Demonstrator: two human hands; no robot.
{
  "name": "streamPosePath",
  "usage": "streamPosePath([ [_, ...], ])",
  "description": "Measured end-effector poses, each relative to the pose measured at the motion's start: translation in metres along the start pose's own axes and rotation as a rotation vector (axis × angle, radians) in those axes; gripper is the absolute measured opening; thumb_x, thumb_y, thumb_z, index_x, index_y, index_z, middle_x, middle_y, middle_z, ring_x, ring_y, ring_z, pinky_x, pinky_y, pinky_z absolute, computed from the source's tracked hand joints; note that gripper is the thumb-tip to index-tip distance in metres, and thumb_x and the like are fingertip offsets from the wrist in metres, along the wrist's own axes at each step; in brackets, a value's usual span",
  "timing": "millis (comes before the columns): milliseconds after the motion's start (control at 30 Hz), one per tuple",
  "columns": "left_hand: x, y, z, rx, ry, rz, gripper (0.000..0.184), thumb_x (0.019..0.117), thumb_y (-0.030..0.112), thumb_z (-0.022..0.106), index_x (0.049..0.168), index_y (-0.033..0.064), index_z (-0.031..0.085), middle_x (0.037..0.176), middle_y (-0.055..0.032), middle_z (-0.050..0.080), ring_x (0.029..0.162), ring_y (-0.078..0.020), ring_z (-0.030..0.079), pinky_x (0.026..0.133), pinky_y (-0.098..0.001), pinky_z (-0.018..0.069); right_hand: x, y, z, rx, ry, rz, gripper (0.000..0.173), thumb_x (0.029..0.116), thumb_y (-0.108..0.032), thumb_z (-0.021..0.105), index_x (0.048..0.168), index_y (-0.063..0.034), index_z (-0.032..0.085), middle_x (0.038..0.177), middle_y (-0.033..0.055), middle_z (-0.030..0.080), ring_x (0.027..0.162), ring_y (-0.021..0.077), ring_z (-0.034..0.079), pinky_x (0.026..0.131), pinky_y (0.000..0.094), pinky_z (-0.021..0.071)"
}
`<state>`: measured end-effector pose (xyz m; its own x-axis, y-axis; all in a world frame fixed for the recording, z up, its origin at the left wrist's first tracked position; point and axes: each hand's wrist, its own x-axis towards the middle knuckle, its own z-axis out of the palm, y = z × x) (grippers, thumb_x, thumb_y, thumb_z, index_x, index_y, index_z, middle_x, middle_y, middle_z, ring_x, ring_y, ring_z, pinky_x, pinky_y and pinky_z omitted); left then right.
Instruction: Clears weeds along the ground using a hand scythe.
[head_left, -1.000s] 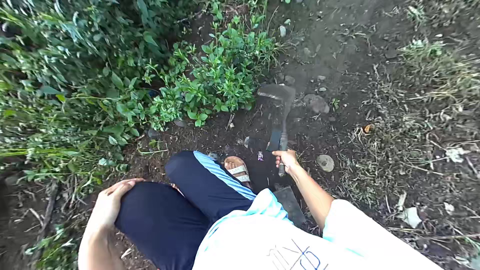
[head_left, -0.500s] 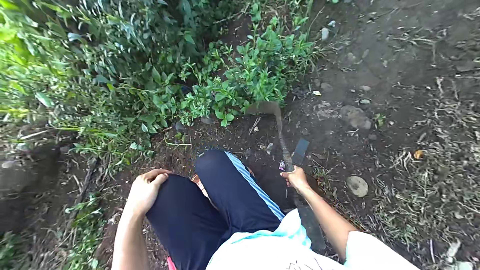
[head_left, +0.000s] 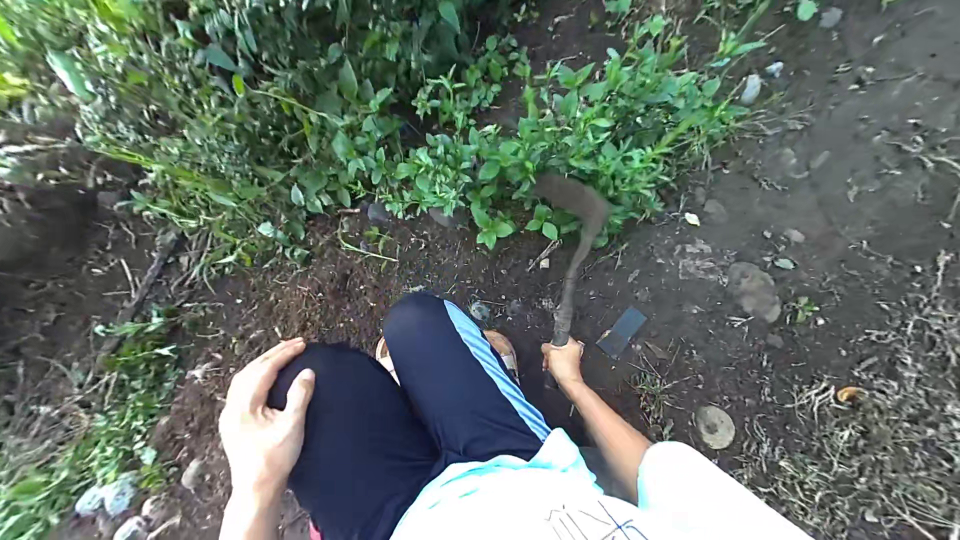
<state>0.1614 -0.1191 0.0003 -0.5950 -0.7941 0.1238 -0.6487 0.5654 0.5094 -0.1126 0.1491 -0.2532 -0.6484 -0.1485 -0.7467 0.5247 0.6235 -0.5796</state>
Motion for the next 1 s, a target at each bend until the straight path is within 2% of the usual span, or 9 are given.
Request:
streamPosePath([
  [133,0.003,-0.007,0.003,-0.011,0.017,-0.007,0.052,0.0979,0.041,0.049,0.120,-0.0007,0.070,0.128,-0.0206,0.068,0.126,-0.0329,0.061,0.110,-0.0474,0.0417,0.008,0.006,-0.019,-0.247,-0.132,0.121,0.033,0.0928,-0.002,0.065,0.123,0.0035,0.055,0.072,0.0088,0.056,0.050,0.0162,0.054,0.050,0.0334,0.0515],
  [233,0.004,-0.008,0.006,-0.042,0.029,-0.011,0.048,0.0984,0.037,0.050,0.118,-0.0012,0.071,0.125,-0.0200,0.070,0.124,-0.0296,0.062,0.108,-0.0440,0.0430,-0.009,-0.020,-0.034,-0.209,-0.034,0.003,0.034,0.0902,-0.002,0.068,0.122,0.0037,0.057,0.074,0.0086,0.058,0.051,0.0150,0.054,0.051,0.0330,0.0510],
  [333,0.009,-0.007,0.011,-0.073,0.025,-0.034,0.046,0.0992,0.036,0.050,0.119,-0.0007,0.071,0.126,-0.0184,0.070,0.124,-0.0251,0.062,0.108,-0.0414,0.0438,-0.014,-0.027,-0.016,-0.054,0.131,-0.138,0.034,0.0906,-0.001,0.067,0.122,0.0090,0.056,0.074,0.0097,0.058,0.050,0.0145,0.054,0.051,0.0326,0.0523],
  [433,0.012,-0.003,0.014,-0.064,0.011,-0.056,0.048,0.0991,0.039,0.050,0.122,0.0015,0.070,0.128,-0.0178,0.069,0.127,-0.0276,0.061,0.108,-0.0465,0.0444,0.000,0.012,-0.006,-0.272,0.064,-0.020,0.038,0.0904,-0.004,0.066,0.125,0.0095,0.058,0.088,0.0208,0.066,0.067,0.0275,0.065,0.068,0.0472,0.0574],
  [500,0.013,-0.003,0.015,-0.050,0.001,-0.040,0.049,0.0991,0.041,0.049,0.120,0.0028,0.071,0.127,-0.0169,0.070,0.124,-0.0296,0.063,0.105,-0.0494,0.0460,0.006,0.021,-0.014,-0.397,-0.044,0.097,0.034,0.0916,-0.005,0.066,0.122,0.0063,0.057,0.082,0.0158,0.063,0.060,0.0226,0.062,0.060,0.0413,0.0564],
  [600,0.012,-0.007,0.012,-0.049,-0.009,-0.046,0.048,0.0991,0.042,0.050,0.118,0.0042,0.073,0.125,-0.0155,0.071,0.124,-0.0283,0.063,0.104,-0.0472,0.0466,-0.007,-0.010,-0.031,-0.365,-0.030,0.112,0.034,0.0899,-0.003,0.068,0.122,0.0033,0.058,0.078,0.0120,0.060,0.054,0.0194,0.057,0.053,0.0379,0.0524],
  [800,0.014,-0.006,0.008,-0.060,-0.003,-0.101,0.049,0.0983,0.041,0.050,0.115,0.0017,0.073,0.123,-0.0173,0.071,0.121,-0.0285,0.064,0.104,-0.0451,0.0456,-0.013,-0.044,-0.016,-0.073,0.284,-0.232,0.030,0.0887,0.002,0.068,0.115,0.0103,0.058,0.073,0.0101,0.060,0.049,0.0138,0.056,0.051,0.0324,0.0539],
  [900,0.012,-0.004,0.008,-0.046,-0.007,-0.104,0.050,0.0993,0.043,0.049,0.119,0.0029,0.072,0.126,-0.0177,0.070,0.123,-0.0311,0.062,0.103,-0.0502,0.0453,-0.004,-0.014,-0.009,-0.321,0.140,-0.013,0.040,0.0933,-0.004,0.066,0.130,0.0082,0.056,0.096,0.0211,0.068,0.075,0.0267,0.068,0.074,0.0460,0.0589],
  [1000,0.009,0.001,0.008,-0.023,0.002,-0.104,0.050,0.0991,0.045,0.049,0.122,0.0054,0.071,0.129,-0.0166,0.068,0.125,-0.0333,0.062,0.102,-0.0552,0.0453,0.001,0.003,-0.008,-0.220,0.017,0.140,0.027,0.0932,-0.001,0.065,0.118,0.0043,0.055,0.071,0.0099,0.058,0.049,0.0171,0.056,0.048,0.0338,0.0528],
])
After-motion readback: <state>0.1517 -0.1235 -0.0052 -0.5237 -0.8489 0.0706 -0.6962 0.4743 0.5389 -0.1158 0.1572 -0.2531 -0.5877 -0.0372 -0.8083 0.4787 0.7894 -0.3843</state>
